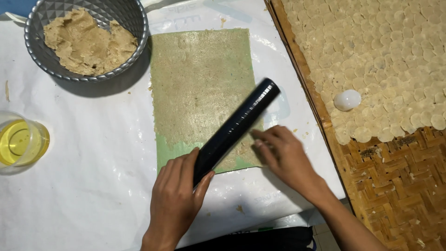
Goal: Flatten small pieces of dough into thin crackers using a rolling pin on a mat.
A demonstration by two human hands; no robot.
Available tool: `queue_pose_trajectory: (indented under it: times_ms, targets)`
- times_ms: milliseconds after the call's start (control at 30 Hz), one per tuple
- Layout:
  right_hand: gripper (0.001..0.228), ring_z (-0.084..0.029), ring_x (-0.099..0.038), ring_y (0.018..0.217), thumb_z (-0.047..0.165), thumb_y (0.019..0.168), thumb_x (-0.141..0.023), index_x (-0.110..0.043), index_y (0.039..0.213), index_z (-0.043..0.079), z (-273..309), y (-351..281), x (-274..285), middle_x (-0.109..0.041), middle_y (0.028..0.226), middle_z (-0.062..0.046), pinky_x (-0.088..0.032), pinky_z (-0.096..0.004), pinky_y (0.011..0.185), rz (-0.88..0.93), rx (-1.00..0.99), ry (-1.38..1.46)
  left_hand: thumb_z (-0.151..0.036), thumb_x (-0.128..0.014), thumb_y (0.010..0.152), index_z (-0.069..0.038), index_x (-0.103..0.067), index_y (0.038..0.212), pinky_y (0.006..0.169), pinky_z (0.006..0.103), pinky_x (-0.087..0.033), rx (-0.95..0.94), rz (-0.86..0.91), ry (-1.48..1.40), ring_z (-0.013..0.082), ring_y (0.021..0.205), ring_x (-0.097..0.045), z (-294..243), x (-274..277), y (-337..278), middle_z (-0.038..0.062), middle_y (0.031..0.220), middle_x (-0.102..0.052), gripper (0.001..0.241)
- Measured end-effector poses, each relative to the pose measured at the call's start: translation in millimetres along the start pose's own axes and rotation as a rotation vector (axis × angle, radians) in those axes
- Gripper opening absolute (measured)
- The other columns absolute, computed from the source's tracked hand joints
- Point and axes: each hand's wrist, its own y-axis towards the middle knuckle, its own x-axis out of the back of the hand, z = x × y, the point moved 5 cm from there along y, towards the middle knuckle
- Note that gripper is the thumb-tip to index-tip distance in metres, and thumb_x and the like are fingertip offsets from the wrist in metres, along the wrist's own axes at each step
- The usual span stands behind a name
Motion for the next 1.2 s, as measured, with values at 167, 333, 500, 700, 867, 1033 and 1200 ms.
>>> queue_pose_trajectory:
  times_ms: [167, 333, 500, 700, 867, 1033, 1200]
  targets:
    - [0.014, -0.018, -0.055, 0.054, 0.008, 0.1, -0.07, -0.074, 0.09, -0.001, -30, -24, 41, -0.067, 0.073, -0.013, -0.045, -0.029, 0.042, -0.329, -0.105, -0.131, -0.032, -0.073, 0.091, 0.002, -0.063, 0.132, 0.086, 0.0369, -0.052, -0.22, 0.043, 0.15, 0.0211, 0.09, -0.064, -8, -15, 6, 0.011, 0.11, -0.07, 0.055]
    - [0.034, -0.033, -0.059, 0.122, 0.026, 0.099, -0.059, -0.068, 0.124, 0.005, -2, -14, 26, -0.058, 0.139, -0.022, -0.054, -0.045, 0.102, -0.214, 0.137, -0.205, -0.027, -0.068, 0.093, 0.0, -0.063, 0.132, 0.091, 0.0393, -0.049, -0.271, 0.105, 0.239, 0.0222, 0.093, -0.065, -9, -35, 4, 0.011, 0.107, -0.069, 0.048]
    - [0.06, -0.03, -0.028, 0.154, 0.043, 0.107, -0.03, -0.041, 0.153, 0.006, -7, 5, -4, -0.04, 0.162, -0.013, -0.016, -0.049, 0.127, 0.085, 0.185, -0.389, -0.041, -0.057, 0.097, 0.001, -0.047, 0.147, 0.116, 0.061, -0.03, -0.141, 0.134, 0.342, 0.0337, 0.139, -0.046, -1, -48, 10, 0.019, 0.147, -0.054, 0.066]
    - [0.067, -0.032, -0.016, 0.156, 0.048, 0.109, -0.013, -0.029, 0.158, 0.005, -23, 56, -9, -0.027, 0.166, -0.018, -0.007, -0.049, 0.127, 0.184, 0.158, -0.403, -0.051, -0.015, 0.11, 0.008, -0.027, 0.155, 0.123, 0.066, 0.002, -0.057, 0.194, 0.325, 0.0371, 0.159, -0.006, 30, -60, 63, 0.023, 0.169, -0.02, 0.075]
    - [0.065, -0.036, -0.016, 0.156, 0.043, 0.109, -0.017, -0.028, 0.156, 0.0, -14, 24, -8, -0.025, 0.165, -0.023, -0.006, -0.051, 0.128, 0.123, 0.164, -0.374, -0.054, -0.004, 0.112, 0.006, -0.017, 0.158, 0.129, 0.0583, 0.007, -0.071, 0.187, 0.397, 0.0323, 0.16, -0.006, 17, -57, 39, 0.021, 0.17, -0.016, 0.077]
    - [0.066, -0.032, -0.031, 0.154, 0.038, 0.101, -0.047, -0.038, 0.154, 0.0, 5, -27, 1, -0.038, 0.163, -0.019, -0.024, -0.049, 0.125, 0.065, 0.15, -0.457, -0.047, -0.048, 0.102, 0.008, -0.038, 0.15, 0.123, 0.0588, -0.021, -0.164, 0.086, 0.424, 0.0352, 0.153, -0.033, -9, -54, -14, 0.028, 0.161, -0.038, 0.074]
    - [0.064, -0.036, -0.024, 0.155, 0.041, 0.106, -0.034, -0.034, 0.157, 0.002, 4, 4, 9, -0.03, 0.165, -0.022, -0.016, -0.049, 0.127, 0.063, 0.148, -0.402, -0.041, -0.067, 0.091, 0.003, -0.058, 0.135, 0.115, 0.056, -0.035, -0.239, 0.078, 0.292, 0.0333, 0.127, -0.051, -2, -43, 15, 0.022, 0.135, -0.058, 0.062]
